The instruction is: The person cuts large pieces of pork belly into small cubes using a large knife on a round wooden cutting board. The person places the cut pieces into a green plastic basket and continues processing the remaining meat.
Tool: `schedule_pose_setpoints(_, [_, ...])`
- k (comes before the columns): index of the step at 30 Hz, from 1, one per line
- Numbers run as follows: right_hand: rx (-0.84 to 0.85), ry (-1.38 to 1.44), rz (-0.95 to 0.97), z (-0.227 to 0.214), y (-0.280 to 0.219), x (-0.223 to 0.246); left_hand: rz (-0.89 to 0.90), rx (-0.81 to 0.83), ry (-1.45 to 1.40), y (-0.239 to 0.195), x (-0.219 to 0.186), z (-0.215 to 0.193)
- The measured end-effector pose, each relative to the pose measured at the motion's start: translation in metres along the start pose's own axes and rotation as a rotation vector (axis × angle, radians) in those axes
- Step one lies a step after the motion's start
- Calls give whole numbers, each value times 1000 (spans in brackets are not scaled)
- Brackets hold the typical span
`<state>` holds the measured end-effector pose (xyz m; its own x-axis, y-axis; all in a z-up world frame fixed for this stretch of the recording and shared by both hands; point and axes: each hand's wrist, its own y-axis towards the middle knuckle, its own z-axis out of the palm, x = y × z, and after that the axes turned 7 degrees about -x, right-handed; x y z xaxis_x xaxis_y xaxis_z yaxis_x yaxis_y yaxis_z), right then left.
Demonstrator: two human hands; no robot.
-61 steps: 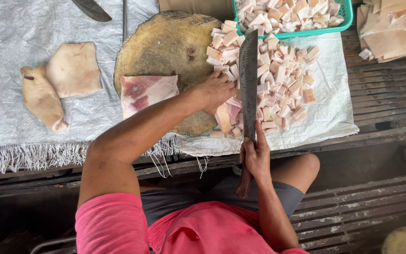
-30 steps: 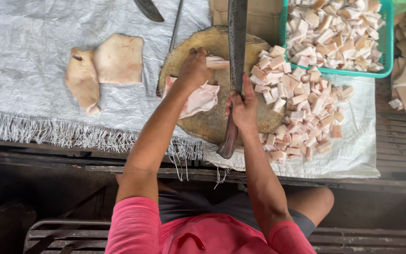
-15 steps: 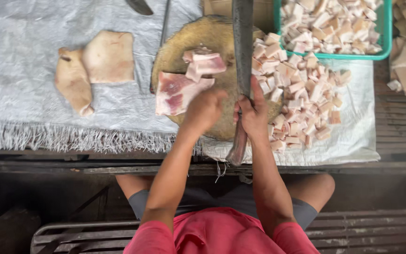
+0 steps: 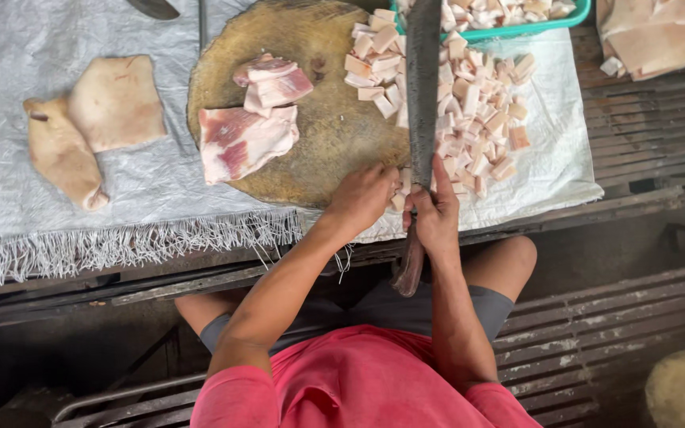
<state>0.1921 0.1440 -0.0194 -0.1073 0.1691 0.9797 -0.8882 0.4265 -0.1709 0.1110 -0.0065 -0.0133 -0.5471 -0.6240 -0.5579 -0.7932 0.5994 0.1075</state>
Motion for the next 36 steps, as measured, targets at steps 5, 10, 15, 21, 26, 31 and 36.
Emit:
schedule_pose_setpoints(5, [-9, 4, 37, 1, -6, -4, -35, -111, -161, 2, -16, -19])
schedule_pose_setpoints(10, [58, 61, -5, 21, 3, 13, -102, -204, -206, 19, -3, -73])
schedule_pose_setpoints(15, [194, 48, -74, 80, 36, 25, -144, -513, -117, 35, 65, -131])
schedule_pose_setpoints(21, [337, 15, -119, 148, 63, 17, -453, -614, -72, 25, 158, -146])
schedule_pose_setpoints(26, [366, -8, -91, 146, 45, 6, -733, -726, 80, -38, 188, -125])
schedule_pose_setpoints(31, [301, -66, -23, 111, 18, 4, -886, -614, -40, -68, 175, -104])
schedule_pose_setpoints(36, [254, -98, -13, 71, -1, 5, -906, -586, -332, -68, 161, -87])
